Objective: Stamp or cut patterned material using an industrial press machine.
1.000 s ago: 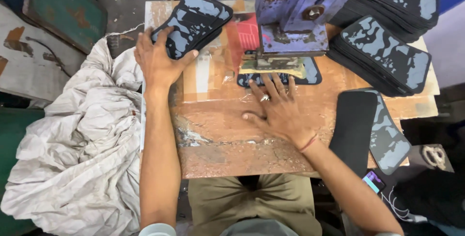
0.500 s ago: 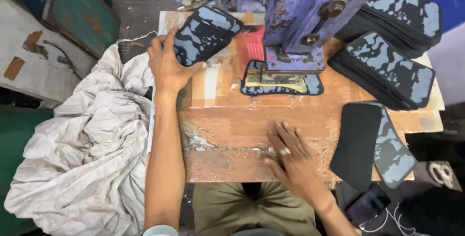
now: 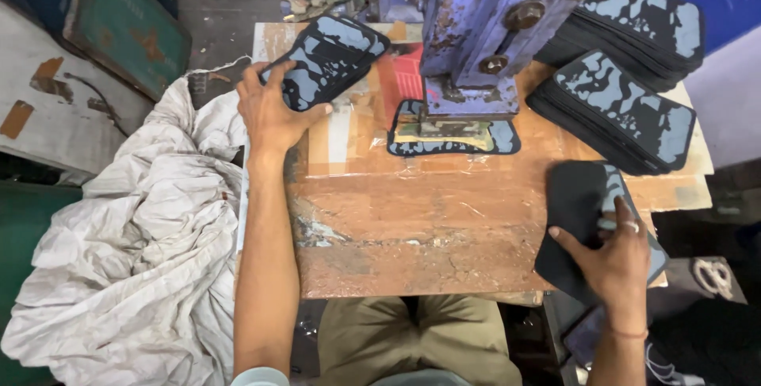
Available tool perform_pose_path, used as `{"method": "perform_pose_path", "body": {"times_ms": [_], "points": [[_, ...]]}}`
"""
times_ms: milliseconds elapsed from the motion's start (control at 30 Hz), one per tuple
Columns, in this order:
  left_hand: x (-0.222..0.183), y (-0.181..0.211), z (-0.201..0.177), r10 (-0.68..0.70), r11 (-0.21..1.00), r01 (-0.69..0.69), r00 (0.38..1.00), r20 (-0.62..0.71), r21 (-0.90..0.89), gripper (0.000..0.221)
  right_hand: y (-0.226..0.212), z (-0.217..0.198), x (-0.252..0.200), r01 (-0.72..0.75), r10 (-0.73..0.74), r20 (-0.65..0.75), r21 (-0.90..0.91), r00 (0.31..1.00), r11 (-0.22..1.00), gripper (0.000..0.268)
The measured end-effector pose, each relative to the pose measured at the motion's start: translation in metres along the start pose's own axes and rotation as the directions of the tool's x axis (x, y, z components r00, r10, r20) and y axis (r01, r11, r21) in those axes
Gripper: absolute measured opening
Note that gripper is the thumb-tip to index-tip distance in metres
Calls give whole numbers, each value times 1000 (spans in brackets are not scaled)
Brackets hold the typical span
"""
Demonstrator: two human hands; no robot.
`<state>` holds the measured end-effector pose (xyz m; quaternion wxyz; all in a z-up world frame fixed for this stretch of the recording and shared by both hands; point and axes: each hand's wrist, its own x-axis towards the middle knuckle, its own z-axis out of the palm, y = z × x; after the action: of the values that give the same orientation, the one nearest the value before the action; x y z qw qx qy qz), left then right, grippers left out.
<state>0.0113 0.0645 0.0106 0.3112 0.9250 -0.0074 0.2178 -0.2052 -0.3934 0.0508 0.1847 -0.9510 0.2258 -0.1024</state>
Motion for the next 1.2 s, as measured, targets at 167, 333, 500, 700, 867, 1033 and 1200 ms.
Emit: {"method": "perform_pose_path", "body": {"times_ms": [167,333,500,700,867,1033,1200], "points": [[-1,-2,3,7,1000,-8,1000,18,13,87,8,1,2,57,-54,-21,186,998,981,93],[-2,4,6,141,983,-127,985,-99,133,89,-66,0,-41,463,-422,-392,11,817,887,74],[-2,49,-3,32,980,-57,990,-135,-188,65,-79,60,-52,831,-831,23,-50,555,554,43],[-11,56,25,187,886,7,910,371,-463,75,-102,57,-63,760,-802,36,297,596,578,44],[-24,76,26,285,883,-81,875,391,-462,81,-100,71,-57,721,-772,60,317,633,616,32],[-27,63,67,400,834,-224,875,273,-504,55,-100,74,-86,733,-761,42,242,647,636,39],[-32,72,69,85,726,491,631,771,-482,43,-90,72,-119,776,-769,143,17,622,631,82]]}}
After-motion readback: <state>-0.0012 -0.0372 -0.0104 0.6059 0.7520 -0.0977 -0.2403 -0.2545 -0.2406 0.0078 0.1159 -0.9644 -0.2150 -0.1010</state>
